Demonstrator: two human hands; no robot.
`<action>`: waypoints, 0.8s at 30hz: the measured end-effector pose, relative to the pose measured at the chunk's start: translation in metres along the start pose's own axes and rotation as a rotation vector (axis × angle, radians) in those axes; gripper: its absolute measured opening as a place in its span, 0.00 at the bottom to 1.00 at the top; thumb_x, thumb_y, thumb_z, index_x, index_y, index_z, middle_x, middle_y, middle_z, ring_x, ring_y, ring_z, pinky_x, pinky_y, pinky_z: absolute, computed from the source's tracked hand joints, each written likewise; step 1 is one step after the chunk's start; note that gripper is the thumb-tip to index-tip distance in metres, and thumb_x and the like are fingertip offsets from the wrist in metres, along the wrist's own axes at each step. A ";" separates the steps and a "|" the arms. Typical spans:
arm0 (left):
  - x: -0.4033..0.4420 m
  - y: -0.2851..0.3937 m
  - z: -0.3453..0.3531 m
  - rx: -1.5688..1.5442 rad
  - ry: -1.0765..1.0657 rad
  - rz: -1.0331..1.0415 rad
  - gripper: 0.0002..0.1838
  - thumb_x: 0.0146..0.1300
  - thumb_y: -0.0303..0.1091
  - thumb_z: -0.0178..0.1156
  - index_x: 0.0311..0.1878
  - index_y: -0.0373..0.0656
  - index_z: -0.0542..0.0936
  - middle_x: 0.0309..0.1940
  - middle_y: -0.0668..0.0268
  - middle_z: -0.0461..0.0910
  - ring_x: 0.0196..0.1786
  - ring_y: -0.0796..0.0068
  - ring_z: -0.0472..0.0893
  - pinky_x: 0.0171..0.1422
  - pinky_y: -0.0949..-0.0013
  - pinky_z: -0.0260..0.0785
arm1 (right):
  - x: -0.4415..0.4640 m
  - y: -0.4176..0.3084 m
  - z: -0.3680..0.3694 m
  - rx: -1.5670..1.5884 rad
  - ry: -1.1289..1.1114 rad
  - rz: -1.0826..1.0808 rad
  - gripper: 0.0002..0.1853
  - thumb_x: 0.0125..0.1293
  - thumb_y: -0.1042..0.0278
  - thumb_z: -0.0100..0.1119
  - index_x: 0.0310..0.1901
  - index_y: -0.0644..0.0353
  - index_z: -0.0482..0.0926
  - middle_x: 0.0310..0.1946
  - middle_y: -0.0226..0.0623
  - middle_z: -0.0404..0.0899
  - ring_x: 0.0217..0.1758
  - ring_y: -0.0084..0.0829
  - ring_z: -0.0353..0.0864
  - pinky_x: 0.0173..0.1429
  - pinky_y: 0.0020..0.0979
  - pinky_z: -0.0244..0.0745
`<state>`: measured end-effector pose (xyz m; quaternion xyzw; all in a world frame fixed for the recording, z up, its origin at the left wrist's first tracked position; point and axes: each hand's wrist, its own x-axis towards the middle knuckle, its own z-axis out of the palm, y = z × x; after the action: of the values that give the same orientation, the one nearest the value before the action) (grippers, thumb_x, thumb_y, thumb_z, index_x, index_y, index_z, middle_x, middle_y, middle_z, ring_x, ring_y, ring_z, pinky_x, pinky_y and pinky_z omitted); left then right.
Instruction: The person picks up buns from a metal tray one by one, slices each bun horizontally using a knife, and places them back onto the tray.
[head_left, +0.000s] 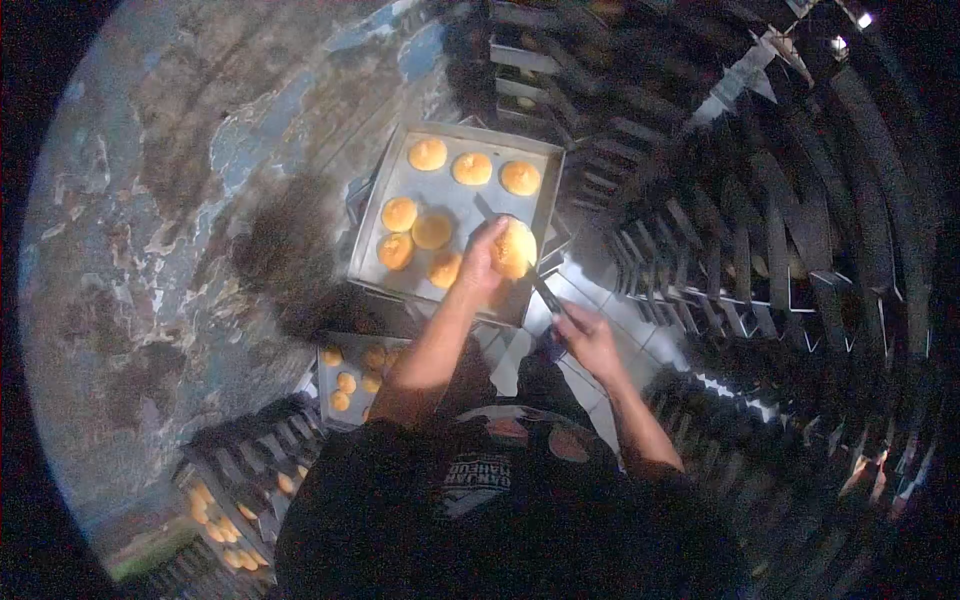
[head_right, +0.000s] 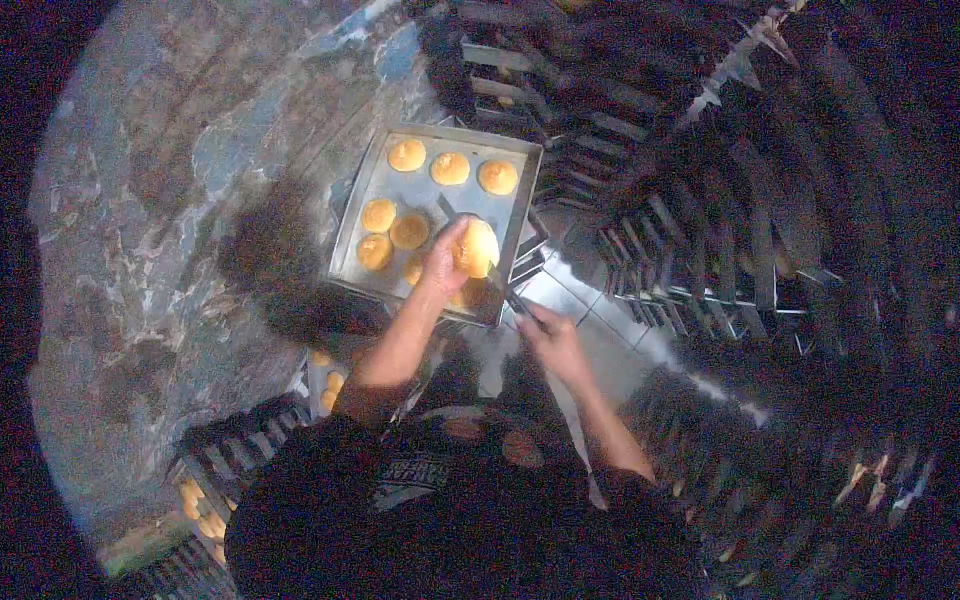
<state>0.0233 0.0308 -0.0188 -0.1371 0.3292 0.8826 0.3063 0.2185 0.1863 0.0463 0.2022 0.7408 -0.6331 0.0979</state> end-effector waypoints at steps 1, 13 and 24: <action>0.002 -0.008 -0.004 -0.001 0.007 -0.008 0.10 0.67 0.37 0.65 0.46 0.43 0.80 0.37 0.66 0.84 0.40 0.69 0.85 0.47 0.62 0.81 | 0.018 -0.001 0.009 0.005 -0.010 -0.037 0.21 0.73 0.60 0.64 0.63 0.61 0.81 0.34 0.27 0.83 0.35 0.18 0.76 0.40 0.25 0.75; 0.020 -0.019 -0.015 -0.147 0.085 0.043 0.11 0.69 0.43 0.64 0.46 0.46 0.80 0.39 0.67 0.84 0.41 0.69 0.85 0.48 0.60 0.80 | 0.023 0.051 0.007 0.182 -0.064 0.165 0.20 0.73 0.64 0.63 0.64 0.57 0.81 0.30 0.23 0.79 0.32 0.15 0.74 0.37 0.22 0.70; 0.084 -0.020 -0.070 -0.068 0.272 0.023 0.18 0.70 0.48 0.63 0.52 0.43 0.80 0.41 0.63 0.85 0.44 0.66 0.85 0.51 0.58 0.79 | -0.016 0.109 -0.037 0.040 -0.098 0.288 0.19 0.74 0.61 0.61 0.61 0.60 0.81 0.32 0.26 0.81 0.38 0.21 0.77 0.45 0.29 0.73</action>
<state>-0.0261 0.0342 -0.1179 -0.2620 0.3389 0.8701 0.2438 0.2829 0.2325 -0.0390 0.2771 0.6857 -0.6362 0.2196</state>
